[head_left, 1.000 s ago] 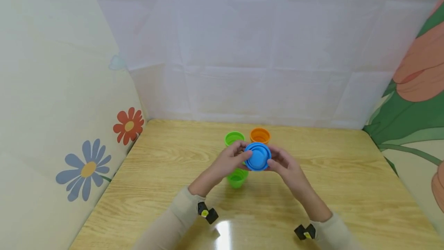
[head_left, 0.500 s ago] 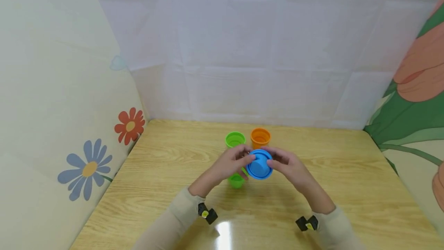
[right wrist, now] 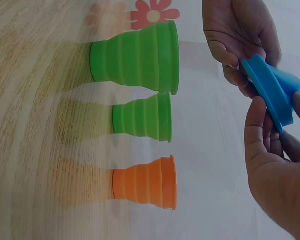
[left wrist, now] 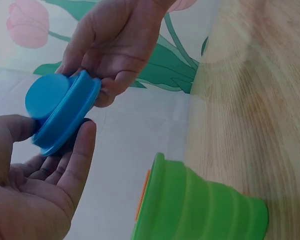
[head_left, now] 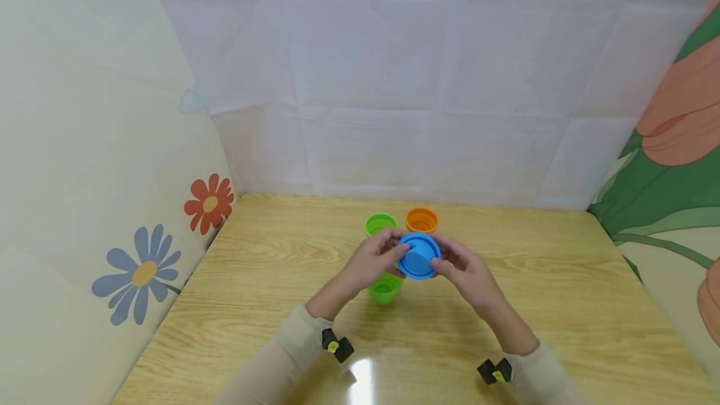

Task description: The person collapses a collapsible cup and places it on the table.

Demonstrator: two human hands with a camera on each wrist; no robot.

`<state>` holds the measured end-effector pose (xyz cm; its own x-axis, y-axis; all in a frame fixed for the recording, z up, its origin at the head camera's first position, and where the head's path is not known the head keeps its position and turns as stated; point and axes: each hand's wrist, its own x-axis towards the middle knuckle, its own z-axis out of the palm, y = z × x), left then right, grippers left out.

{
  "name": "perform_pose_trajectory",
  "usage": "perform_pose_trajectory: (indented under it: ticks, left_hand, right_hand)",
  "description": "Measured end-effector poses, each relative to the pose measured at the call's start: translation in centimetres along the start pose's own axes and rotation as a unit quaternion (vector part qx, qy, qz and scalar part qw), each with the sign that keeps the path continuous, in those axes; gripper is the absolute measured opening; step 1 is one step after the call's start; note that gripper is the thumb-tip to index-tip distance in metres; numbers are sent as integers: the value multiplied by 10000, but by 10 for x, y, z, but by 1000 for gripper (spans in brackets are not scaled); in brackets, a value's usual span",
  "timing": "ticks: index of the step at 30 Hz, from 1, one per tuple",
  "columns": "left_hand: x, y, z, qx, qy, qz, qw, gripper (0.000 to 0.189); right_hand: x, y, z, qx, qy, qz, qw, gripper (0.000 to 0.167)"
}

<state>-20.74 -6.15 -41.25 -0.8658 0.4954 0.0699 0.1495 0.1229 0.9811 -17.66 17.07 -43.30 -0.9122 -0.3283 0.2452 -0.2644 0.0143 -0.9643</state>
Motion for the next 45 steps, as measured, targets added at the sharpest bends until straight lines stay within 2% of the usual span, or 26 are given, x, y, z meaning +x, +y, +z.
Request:
perform_pose_trajectory:
  ticks: [9,16,24,28,33,36,40,45]
  left_hand:
    - [0,2,-3,409,-380,28,9984,31]
    - [1,5,0,774,-153,109,9968,23]
    - [4,3,0,854,-147,221,9960,20]
    - [3,1,-1,636,-160,145,9977,20]
    - [0,-1,-3,-116,-312,-313,9990,27]
    - [0,-1,-4,-431,-362,-592,9967,30]
    - [1,-1,-3,-484,-360,-814,9949,31]
    - [2,-5,-2,-522,-413,-900,9937,32]
  right_hand:
    - [1,-4,-3,-637,66,56,9979,38]
    - [4,-7,3,-938,345,38,9950,32]
    - [6,-14,6,-1070,428,397,9925,31]
    - [6,-11,1,-786,343,581,9946,33]
    - [6,-6,-7,-122,105,764,9970,39]
    - [7,-4,-9,165,88,1066,9941,45]
    - [8,-3,-9,290,146,1437,9891,47]
    - [8,-4,-9,320,168,1581,9868,45]
